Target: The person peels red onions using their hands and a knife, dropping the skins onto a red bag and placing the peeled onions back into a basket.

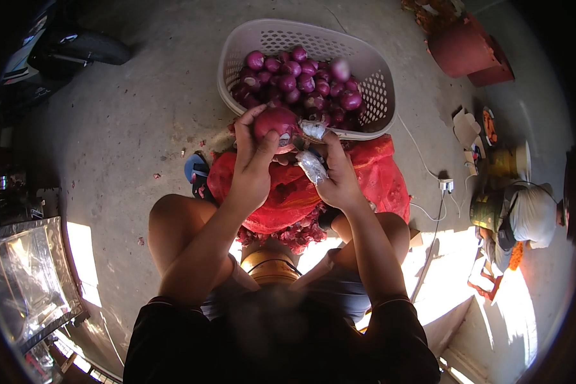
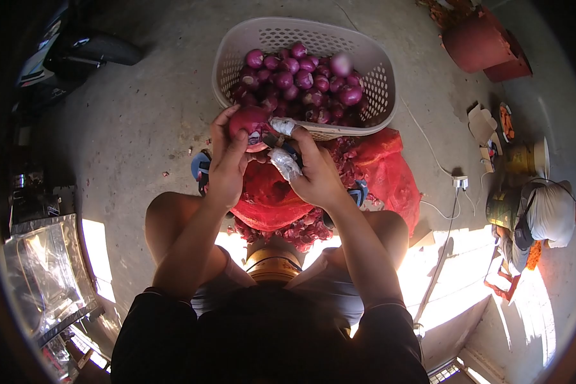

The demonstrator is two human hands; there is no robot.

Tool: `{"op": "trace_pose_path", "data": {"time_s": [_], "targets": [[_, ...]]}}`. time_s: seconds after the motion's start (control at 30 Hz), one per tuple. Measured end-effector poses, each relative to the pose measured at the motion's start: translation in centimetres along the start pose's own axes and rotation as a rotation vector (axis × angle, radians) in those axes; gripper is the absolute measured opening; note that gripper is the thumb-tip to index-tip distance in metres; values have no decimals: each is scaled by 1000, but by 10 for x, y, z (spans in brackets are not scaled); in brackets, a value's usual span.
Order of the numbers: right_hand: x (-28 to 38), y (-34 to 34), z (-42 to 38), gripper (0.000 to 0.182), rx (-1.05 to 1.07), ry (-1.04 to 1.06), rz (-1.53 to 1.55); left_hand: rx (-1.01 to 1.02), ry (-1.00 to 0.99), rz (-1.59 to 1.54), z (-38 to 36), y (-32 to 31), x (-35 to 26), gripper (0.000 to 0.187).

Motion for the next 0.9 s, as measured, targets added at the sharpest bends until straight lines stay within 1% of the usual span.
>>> {"op": "trace_pose_path", "data": {"time_s": [0.13,0.23,0.33,0.53,0.73,0.9], "targets": [[4,-2,1,48,-35,2,31,-8,-8,-3,0,0,3,44],[1,-6,3,43,-96,90,55,-5,-10,-25,-1,0,4,43],[-2,-9,2,39,-135,94,102,-9,-5,-76,-1,1,4,43],[-11,-10,-1,40,-176,127,119,3,-9,-126,0,1,6,43],[-10,-9,0,37,-176,50,275,-4,4,-115,0,1,5,43],[-1,-10,1,35,-176,46,298,-2,-15,-185,-1,0,6,43]]}}
Point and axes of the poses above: each hand's wrist, its own z-axis towards the middle knuckle, its own y-axis out of the back of the hand, x = y × z, the point moved 2 cm from there along z, towards the middle knuckle, and after that the axes turned 13 degrees about z, right-handed, at the moved point
